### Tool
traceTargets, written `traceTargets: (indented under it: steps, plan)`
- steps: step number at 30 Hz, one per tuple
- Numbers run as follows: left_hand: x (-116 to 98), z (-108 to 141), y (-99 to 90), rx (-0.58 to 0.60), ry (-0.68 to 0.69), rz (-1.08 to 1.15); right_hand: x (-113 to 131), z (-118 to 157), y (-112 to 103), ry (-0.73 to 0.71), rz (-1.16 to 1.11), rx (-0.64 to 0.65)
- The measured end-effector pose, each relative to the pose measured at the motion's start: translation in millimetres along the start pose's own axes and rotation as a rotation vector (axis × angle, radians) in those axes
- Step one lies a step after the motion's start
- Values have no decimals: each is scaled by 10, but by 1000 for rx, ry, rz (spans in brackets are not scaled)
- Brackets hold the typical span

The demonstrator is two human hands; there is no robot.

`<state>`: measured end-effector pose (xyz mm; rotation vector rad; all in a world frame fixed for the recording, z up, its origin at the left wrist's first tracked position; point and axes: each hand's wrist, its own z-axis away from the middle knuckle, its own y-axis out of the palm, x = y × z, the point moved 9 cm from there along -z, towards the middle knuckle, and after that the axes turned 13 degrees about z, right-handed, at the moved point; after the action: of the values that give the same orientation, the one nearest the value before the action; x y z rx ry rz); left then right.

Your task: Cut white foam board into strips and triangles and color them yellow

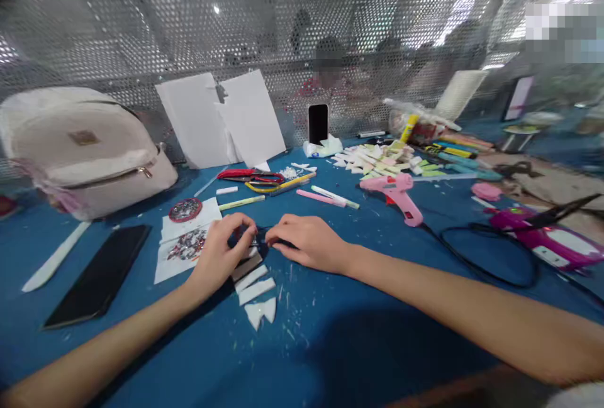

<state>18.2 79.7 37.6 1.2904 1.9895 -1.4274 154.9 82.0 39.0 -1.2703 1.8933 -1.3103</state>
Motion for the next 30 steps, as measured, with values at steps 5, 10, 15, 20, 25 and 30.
traceTargets:
  steps: [5, 10, 15, 20, 25, 30]
  plan:
    - [26, -28, 17, 0, -1, 5, 12, -19, 3, -10, 1, -1]
    - [25, -27, 14, -3, 0, 9, -3, -14, 16, -13, -2, -3]
    - [14, -20, -1, -12, 2, 7, 0, -13, 18, -20, -27, -6]
    - [22, -25, 7, -11, 4, 2, 4, -16, 8, -11, -21, -8]
    - [16, -30, 37, 8, 9, -6, 15, -20, 1, -13, -14, -1]
    - [3, -23, 40, 10, 12, -17, 28, -27, 9, -19, -12, 12]
